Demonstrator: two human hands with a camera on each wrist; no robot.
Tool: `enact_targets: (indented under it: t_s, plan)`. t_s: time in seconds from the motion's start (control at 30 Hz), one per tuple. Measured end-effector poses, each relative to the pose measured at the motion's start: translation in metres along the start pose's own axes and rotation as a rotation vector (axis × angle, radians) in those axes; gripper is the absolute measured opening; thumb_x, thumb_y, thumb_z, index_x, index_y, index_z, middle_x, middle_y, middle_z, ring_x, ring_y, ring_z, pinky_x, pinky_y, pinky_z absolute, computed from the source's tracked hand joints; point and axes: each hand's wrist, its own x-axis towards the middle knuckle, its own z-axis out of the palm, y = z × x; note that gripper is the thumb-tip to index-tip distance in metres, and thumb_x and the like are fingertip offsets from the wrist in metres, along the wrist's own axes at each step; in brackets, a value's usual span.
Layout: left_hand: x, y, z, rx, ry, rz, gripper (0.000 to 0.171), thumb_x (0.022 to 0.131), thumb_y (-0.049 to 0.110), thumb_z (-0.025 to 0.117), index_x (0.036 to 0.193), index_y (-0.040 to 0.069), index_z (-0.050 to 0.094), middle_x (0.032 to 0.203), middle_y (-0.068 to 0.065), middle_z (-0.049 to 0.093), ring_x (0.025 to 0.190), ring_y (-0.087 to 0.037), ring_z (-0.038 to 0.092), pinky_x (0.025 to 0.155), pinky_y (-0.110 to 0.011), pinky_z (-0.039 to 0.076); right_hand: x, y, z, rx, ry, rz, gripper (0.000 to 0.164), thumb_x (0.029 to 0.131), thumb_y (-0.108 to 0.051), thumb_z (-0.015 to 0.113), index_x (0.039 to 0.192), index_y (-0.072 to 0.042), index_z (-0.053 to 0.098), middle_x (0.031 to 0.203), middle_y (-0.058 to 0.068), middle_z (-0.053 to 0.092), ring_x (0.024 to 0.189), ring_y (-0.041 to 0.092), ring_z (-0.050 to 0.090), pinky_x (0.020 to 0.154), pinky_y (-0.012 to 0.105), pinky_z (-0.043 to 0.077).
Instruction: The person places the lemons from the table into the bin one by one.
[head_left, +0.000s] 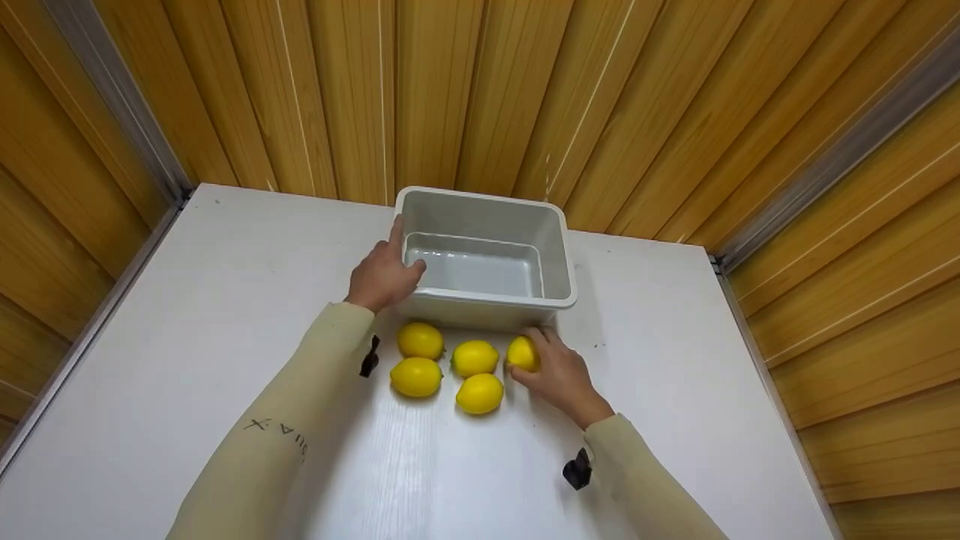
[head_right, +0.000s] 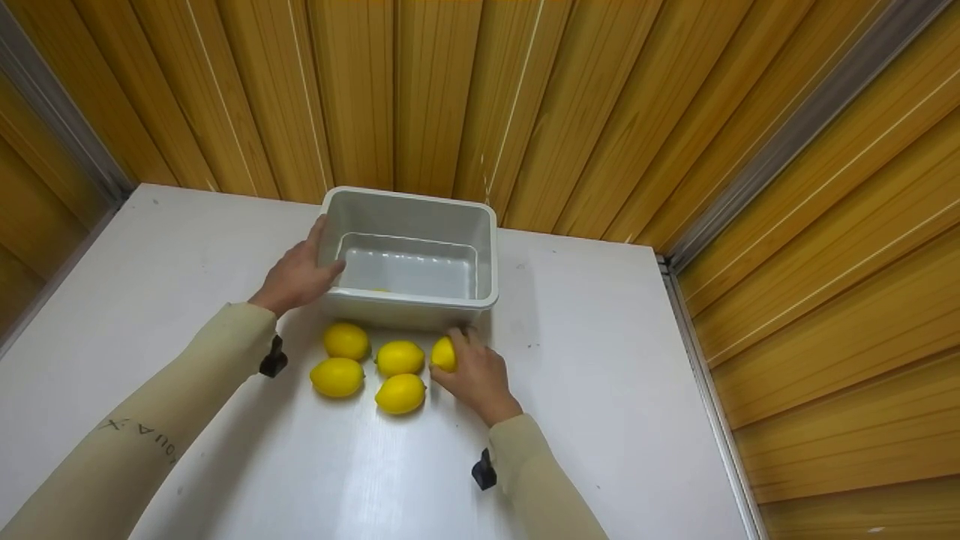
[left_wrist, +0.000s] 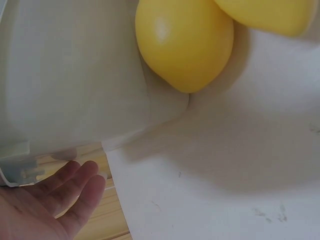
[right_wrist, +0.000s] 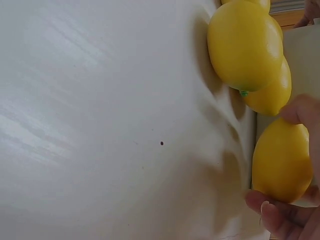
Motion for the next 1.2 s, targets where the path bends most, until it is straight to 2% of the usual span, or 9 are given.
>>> enact_targets:
  t_s: [0.6,1.2]
  plan:
    - [0.0002,0.0011,-0.0001,0.007,-0.007,-0.006,0.087,0.091,0.048,0.05,0.157,0.026,-0.002,0.138,-0.018,0.048,0.119,-0.032,0.053,0.107,-0.053,0.041,0.0006,0.0006,-0.001,0.037,0.058,-0.011,0.057,0.078,-0.046,0.072,0.126,-0.02,0.055,0.118,0.003,0.057,0.089,0.022,0.057,0.077,0.04,0.051]
    - [-0.0005,-0.0005,0.0014,0.015,0.014,0.018,0.086,0.09,0.047,0.049,0.157,0.024,0.0,0.133,-0.019,0.05,0.115,-0.033,0.055,0.103,-0.053,0.044,-0.0012,-0.003,-0.0029,0.07,0.132,-0.091,0.056,0.078,-0.044,0.073,0.125,-0.021,0.055,0.116,0.003,0.057,0.087,0.021,0.058,0.074,0.037,0.051]
